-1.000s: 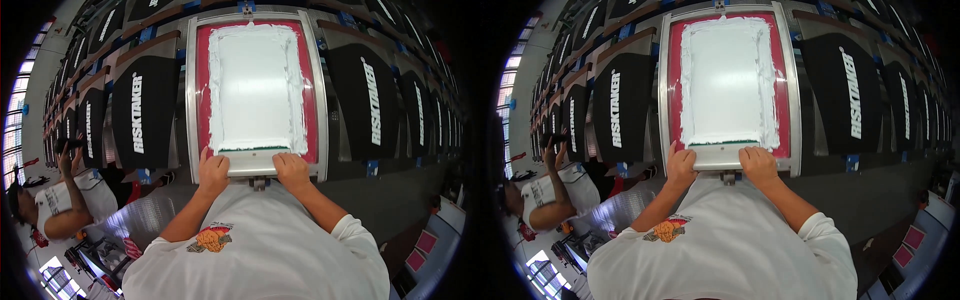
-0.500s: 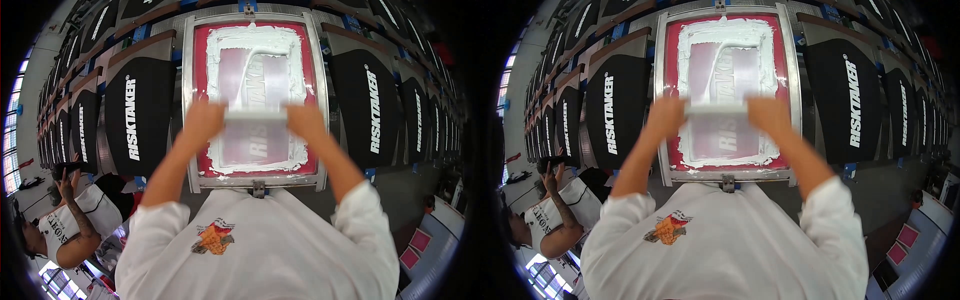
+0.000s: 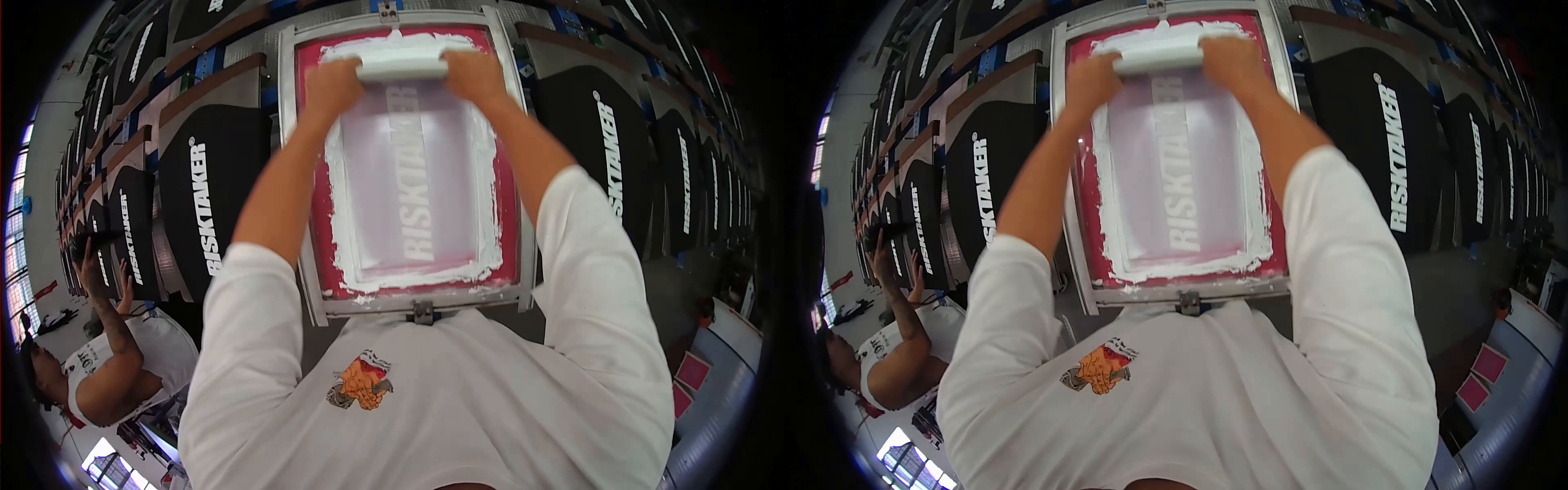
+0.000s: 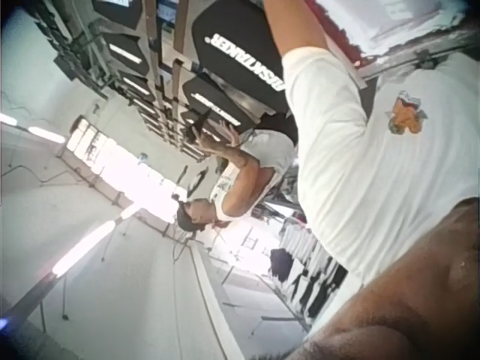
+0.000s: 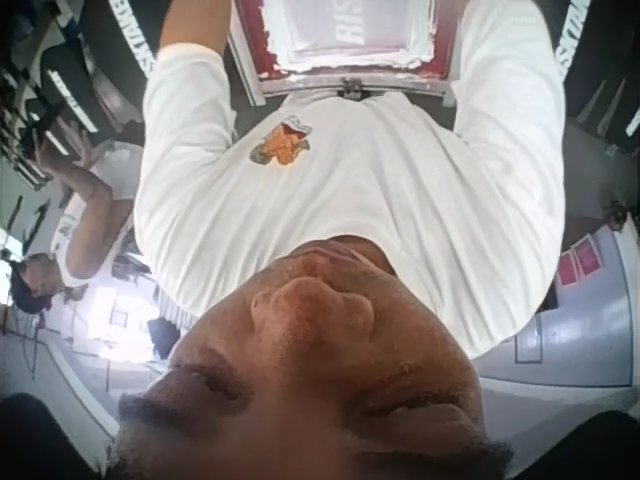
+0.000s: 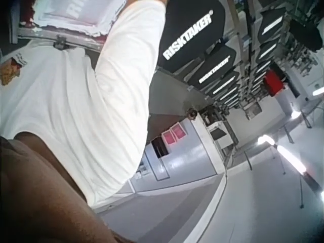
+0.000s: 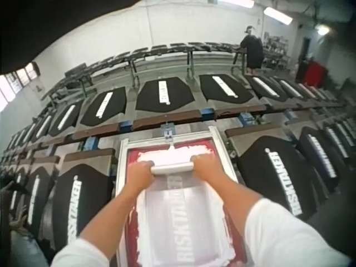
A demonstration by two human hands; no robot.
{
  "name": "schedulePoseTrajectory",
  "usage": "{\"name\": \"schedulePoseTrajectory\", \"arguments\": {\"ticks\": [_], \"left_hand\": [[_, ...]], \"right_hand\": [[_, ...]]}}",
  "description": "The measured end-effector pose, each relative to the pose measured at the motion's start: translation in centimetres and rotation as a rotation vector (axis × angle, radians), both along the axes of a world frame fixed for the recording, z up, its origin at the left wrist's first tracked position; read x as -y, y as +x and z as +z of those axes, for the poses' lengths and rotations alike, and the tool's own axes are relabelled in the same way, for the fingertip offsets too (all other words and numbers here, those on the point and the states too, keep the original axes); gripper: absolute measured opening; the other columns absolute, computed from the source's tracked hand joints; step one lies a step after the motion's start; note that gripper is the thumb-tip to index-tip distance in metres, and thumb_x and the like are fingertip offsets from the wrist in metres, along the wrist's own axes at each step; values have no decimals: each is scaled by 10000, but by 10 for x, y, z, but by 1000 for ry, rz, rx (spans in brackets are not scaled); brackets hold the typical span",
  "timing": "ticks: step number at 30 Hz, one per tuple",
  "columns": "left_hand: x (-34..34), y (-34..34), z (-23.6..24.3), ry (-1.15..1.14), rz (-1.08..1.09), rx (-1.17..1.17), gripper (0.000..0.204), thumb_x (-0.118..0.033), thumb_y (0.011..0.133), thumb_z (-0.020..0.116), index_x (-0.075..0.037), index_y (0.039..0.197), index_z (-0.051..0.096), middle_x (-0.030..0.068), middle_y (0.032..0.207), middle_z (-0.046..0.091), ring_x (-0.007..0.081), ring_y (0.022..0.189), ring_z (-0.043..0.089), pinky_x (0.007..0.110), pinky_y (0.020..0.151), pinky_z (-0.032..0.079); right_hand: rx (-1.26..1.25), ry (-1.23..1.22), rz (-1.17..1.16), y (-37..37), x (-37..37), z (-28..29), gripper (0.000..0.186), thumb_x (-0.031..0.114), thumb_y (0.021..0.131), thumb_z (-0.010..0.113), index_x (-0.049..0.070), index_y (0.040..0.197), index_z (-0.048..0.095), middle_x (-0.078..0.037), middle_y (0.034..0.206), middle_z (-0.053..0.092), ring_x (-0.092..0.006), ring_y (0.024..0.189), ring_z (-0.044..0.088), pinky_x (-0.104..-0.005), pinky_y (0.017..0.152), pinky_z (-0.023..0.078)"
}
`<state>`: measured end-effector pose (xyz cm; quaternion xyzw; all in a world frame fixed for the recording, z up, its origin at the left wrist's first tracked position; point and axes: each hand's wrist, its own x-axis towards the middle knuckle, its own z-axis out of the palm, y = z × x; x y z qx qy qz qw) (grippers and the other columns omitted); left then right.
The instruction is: Using a squeegee to apply ink to garments through a silk screen at a screen printing station.
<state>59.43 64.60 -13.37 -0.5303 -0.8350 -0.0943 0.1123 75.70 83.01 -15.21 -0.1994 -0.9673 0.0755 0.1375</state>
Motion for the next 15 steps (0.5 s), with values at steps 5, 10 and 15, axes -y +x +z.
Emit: {"name": "schedulePoseTrajectory", "arguments": {"ticks": [5, 10, 15], "left_hand": [[56, 66, 73, -342, 57, 213, 298, -227, 687, 734, -76, 936, 674, 141, 801, 658, 329, 767, 640, 433, 691, 510], [209, 228, 44, -105, -90, 366, 199, 5, 576, 595, -52, 764, 626, 113, 719, 613, 272, 703, 592, 408, 713, 432], [181, 199, 9, 101, -88, 189, 223, 13, 548, 593, -51, 761, 576, 97, 691, 550, 268, 660, 557, 410, 698, 426]], "right_hand": [[309, -205, 74, 64, 54, 45, 214, 164, 740, 586, 142, 946, 638, -105, 815, 671, -322, 788, 656, -447, 691, 519], [21, -438, 135, 242, 202, 23, 134, 35, 705, 549, 99, 783, 637, -82, 697, 619, -253, 637, 617, -375, 553, 501], [-152, -215, 105, 197, 172, -2, 144, 5, 665, 572, 103, 760, 616, -64, 685, 602, -230, 601, 596, -340, 511, 474]]}}
